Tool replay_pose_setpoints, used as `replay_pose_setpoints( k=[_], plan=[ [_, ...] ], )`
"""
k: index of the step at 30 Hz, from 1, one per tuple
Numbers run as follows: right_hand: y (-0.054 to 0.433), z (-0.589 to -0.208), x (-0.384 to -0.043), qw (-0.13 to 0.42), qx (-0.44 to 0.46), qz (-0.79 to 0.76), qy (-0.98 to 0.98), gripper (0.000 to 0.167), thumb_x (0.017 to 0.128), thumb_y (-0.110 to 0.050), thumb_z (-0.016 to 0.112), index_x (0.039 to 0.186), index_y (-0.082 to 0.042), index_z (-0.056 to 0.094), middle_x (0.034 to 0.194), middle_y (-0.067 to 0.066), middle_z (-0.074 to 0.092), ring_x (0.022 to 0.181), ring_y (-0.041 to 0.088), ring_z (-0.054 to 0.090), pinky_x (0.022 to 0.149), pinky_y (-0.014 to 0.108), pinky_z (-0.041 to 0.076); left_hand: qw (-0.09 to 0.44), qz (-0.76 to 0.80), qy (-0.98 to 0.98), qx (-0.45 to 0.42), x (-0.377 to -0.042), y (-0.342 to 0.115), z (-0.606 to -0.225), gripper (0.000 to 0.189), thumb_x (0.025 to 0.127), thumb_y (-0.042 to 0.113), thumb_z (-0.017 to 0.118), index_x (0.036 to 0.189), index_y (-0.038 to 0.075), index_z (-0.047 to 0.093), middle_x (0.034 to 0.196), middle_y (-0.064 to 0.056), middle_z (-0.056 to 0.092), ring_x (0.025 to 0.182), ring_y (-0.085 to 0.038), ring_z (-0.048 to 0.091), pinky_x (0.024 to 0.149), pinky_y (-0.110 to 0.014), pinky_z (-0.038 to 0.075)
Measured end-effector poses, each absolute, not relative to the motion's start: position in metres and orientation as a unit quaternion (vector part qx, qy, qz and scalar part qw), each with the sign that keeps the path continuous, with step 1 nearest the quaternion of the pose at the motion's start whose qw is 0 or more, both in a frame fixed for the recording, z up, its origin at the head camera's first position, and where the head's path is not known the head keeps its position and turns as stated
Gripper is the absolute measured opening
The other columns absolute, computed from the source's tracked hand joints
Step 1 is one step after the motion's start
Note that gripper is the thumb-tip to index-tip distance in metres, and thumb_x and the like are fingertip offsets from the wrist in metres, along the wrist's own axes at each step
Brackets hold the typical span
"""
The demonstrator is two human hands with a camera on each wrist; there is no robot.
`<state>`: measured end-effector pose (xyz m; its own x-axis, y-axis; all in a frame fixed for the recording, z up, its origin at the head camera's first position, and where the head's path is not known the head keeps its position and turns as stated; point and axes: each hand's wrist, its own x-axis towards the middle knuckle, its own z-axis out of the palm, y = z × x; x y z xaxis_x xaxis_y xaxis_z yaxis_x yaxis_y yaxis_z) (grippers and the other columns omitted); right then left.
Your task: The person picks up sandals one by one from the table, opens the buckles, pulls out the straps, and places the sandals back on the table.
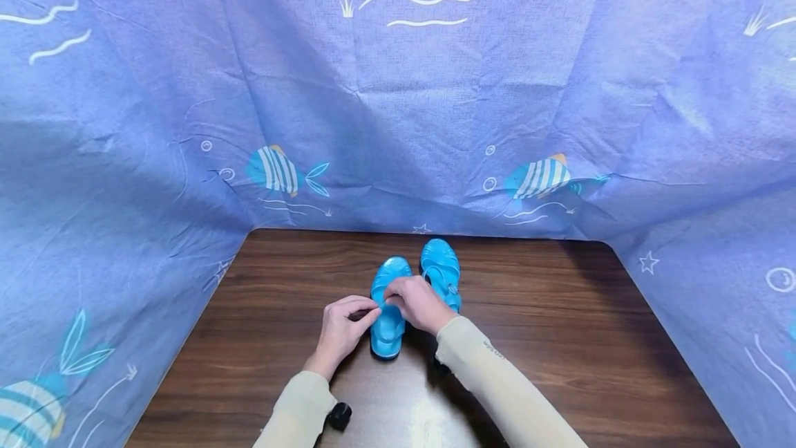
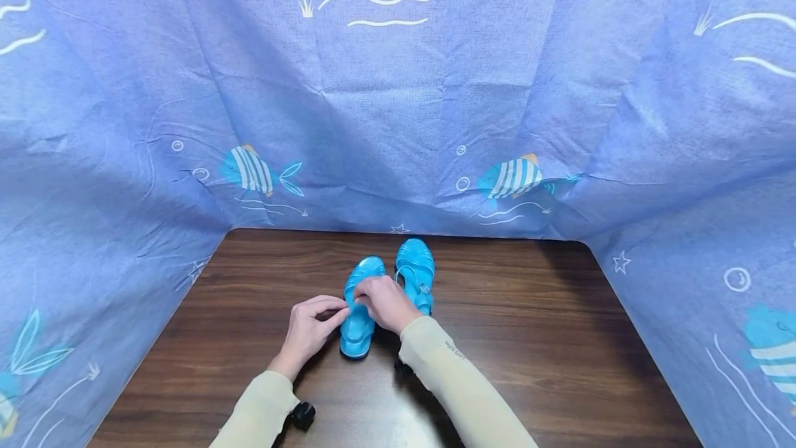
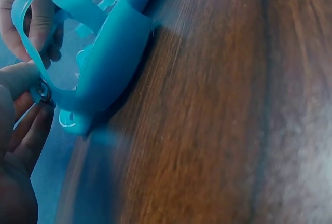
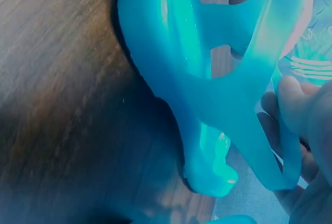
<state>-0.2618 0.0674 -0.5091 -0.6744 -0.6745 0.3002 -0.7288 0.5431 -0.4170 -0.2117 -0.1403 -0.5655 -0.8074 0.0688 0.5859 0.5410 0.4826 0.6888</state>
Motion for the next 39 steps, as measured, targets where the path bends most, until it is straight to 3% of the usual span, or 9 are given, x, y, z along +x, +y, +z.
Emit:
replay_pose_setpoints(
  k=[7, 21, 29, 39],
  plan=[
    [0.066, -0.508, -0.259, 0.028, 0.422, 0.233, -0.876, 0.013, 0.102, -0.016, 0.071, 0.113, -0.017, 0.079, 0.111, -0.004, 0.077, 0.105, 0.014, 0.072, 0.095, 0.034, 0.058, 0.246, -0.486, -0.813, -0.207, -0.213, -0.137, -0.567, 0.011, 0.086, 0.007, 0.088, 0.096, 0.010, 0.085, 0.097, 0.000, 0.079, 0.087, -0.016, 0.076, 0.077, -0.019, 0.060],
    [0.059, -0.512, -0.256, 0.070, 0.419, 0.248, -0.871, 0.009, 0.099, -0.012, 0.074, 0.099, -0.017, 0.081, 0.094, -0.007, 0.078, 0.089, 0.010, 0.074, 0.084, 0.025, 0.060, 0.274, -0.467, -0.821, -0.181, -0.212, -0.139, -0.567, 0.010, 0.083, 0.012, 0.091, 0.092, 0.014, 0.086, 0.093, 0.004, 0.080, 0.087, -0.014, 0.077, 0.078, -0.018, 0.059],
    [0.062, -0.509, -0.259, 0.055, 0.395, 0.256, -0.881, 0.008, 0.098, -0.009, 0.075, 0.095, -0.014, 0.080, 0.091, -0.005, 0.078, 0.088, 0.011, 0.074, 0.082, 0.027, 0.061, 0.246, -0.484, -0.821, -0.177, -0.212, -0.141, -0.565, 0.010, 0.084, 0.012, 0.090, 0.092, 0.011, 0.086, 0.094, 0.006, 0.079, 0.087, -0.011, 0.076, 0.077, -0.017, 0.059],
    [0.074, -0.505, -0.264, 0.061, 0.372, 0.282, -0.882, 0.010, 0.099, -0.005, 0.071, 0.097, -0.010, 0.079, 0.095, 0.001, 0.078, 0.091, 0.014, 0.075, 0.082, 0.028, 0.062, 0.253, -0.482, -0.818, -0.185, -0.212, -0.143, -0.566, 0.010, 0.083, 0.008, 0.090, 0.092, 0.008, 0.085, 0.093, 0.004, 0.079, 0.085, -0.012, 0.076, 0.077, -0.015, 0.058]
  ],
)
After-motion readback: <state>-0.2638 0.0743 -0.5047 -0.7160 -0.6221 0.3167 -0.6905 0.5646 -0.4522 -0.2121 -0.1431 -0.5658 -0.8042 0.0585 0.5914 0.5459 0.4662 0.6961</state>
